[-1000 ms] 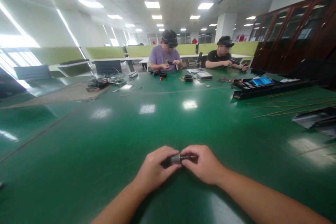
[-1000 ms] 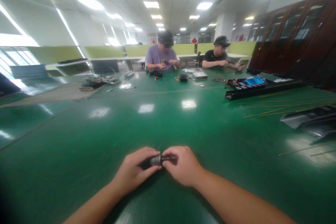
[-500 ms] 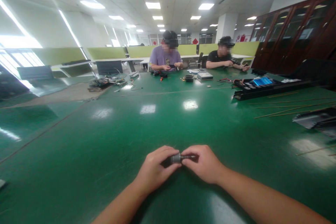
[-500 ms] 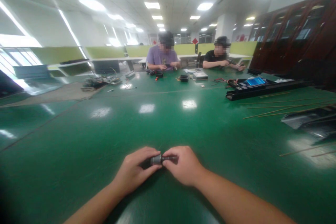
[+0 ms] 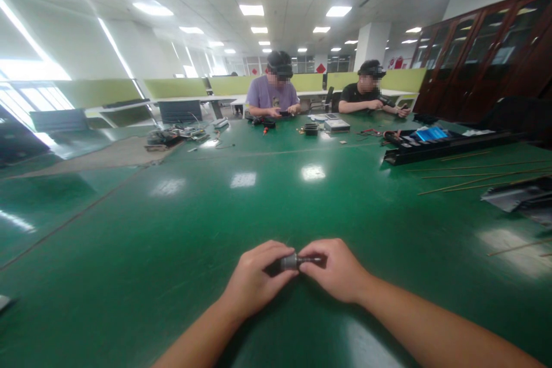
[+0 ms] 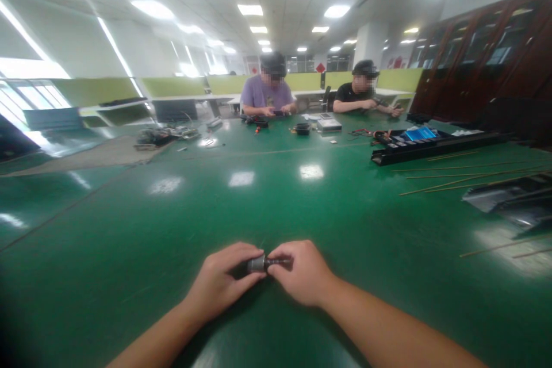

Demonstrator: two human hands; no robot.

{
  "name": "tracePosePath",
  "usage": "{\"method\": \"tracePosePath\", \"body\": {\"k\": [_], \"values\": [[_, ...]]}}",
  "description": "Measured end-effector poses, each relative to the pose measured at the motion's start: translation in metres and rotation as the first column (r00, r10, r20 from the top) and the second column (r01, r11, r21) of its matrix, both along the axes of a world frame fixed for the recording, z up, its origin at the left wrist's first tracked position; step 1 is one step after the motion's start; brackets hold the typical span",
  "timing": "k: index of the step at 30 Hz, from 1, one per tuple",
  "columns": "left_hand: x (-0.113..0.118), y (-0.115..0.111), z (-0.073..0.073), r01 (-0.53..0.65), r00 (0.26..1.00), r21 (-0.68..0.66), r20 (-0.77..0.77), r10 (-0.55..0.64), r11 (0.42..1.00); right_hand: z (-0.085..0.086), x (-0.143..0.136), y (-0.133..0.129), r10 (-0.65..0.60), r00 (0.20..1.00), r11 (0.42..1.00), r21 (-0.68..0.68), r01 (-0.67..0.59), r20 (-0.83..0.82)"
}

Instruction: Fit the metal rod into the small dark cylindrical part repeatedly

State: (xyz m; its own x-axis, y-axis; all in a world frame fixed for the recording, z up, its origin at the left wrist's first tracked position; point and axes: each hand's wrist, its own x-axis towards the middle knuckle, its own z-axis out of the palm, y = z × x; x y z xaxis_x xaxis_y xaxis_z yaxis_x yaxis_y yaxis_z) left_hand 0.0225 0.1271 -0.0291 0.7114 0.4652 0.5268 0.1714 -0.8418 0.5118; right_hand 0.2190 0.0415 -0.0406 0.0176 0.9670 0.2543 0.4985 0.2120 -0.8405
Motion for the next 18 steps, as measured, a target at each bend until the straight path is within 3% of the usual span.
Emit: {"method": "tracePosePath", "body": {"k": [18], "values": [[-0.0003,0.0008,-0.0034,-0.011,1.000,0.025,0.024,0.010,1.000,0.0002,-0.0012,-0.0014,-0.008,1.000,1.000,-0.004,0.008,-0.014]]}}
